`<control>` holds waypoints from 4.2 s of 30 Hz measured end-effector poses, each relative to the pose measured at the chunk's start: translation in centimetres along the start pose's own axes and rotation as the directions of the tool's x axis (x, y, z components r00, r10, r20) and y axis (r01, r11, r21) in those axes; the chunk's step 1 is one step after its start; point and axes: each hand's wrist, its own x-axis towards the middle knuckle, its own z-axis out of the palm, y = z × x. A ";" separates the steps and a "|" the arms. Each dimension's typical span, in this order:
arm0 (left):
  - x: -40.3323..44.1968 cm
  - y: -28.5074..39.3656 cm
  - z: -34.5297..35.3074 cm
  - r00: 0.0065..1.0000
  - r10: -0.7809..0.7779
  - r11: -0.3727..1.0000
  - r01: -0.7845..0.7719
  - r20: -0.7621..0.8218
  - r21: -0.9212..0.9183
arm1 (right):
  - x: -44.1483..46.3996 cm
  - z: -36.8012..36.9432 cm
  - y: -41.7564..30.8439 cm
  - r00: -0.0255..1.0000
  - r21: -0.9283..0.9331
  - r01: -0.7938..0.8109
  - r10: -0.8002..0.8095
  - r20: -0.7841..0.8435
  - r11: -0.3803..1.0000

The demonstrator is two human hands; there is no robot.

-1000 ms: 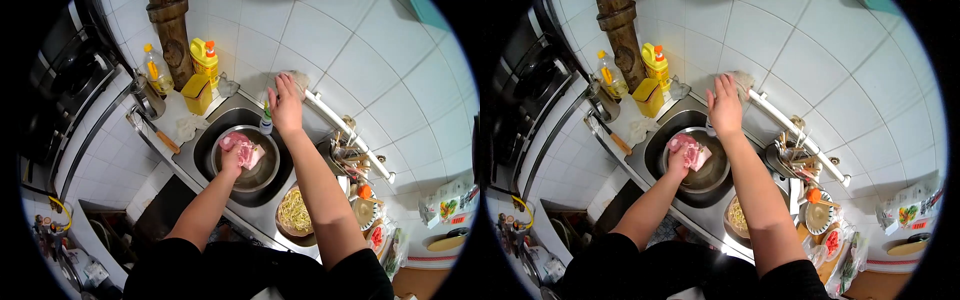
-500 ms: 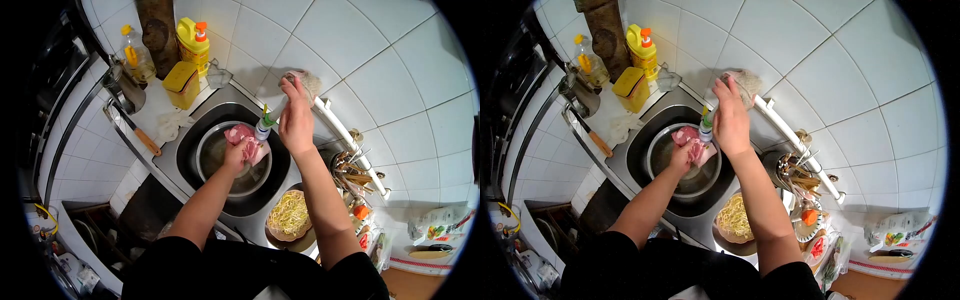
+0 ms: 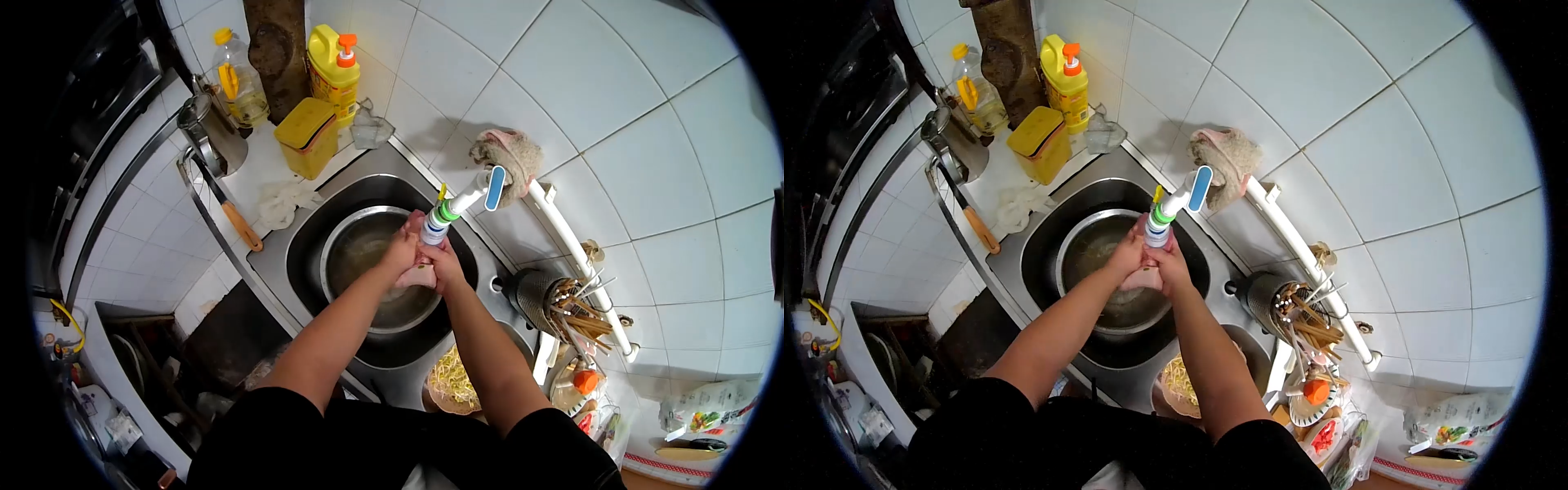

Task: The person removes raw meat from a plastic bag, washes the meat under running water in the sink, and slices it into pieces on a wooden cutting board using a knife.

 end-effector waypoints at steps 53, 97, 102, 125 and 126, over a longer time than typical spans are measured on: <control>0.1 -2.3 -1.9 0.967 -0.008 0.895 -0.107 -0.254 -0.432 | 0.4 0.4 2.5 0.833 -0.501 0.518 -0.542 0.113 0.693; -1.6 -3.5 0.1 0.986 -0.140 0.478 0.144 0.087 -0.866 | -8.2 3.7 -7.1 0.721 -0.251 0.611 -0.659 -0.216 0.751; 0.8 -4.6 0.1 0.984 -0.177 0.431 0.101 0.025 -0.896 | -9.6 10.2 -13.8 0.198 -0.744 0.650 -0.913 0.358 -0.151; -9.7 1.4 -2.0 0.937 -0.281 0.527 0.332 0.208 -0.783 | -13.5 3.6 2.2 0.764 -0.818 0.498 -0.591 0.257 0.287; -10.2 1.8 -2.6 0.957 -0.242 0.617 0.279 0.160 -0.736 | -13.8 3.9 1.7 0.773 -0.779 0.532 -0.565 0.287 0.333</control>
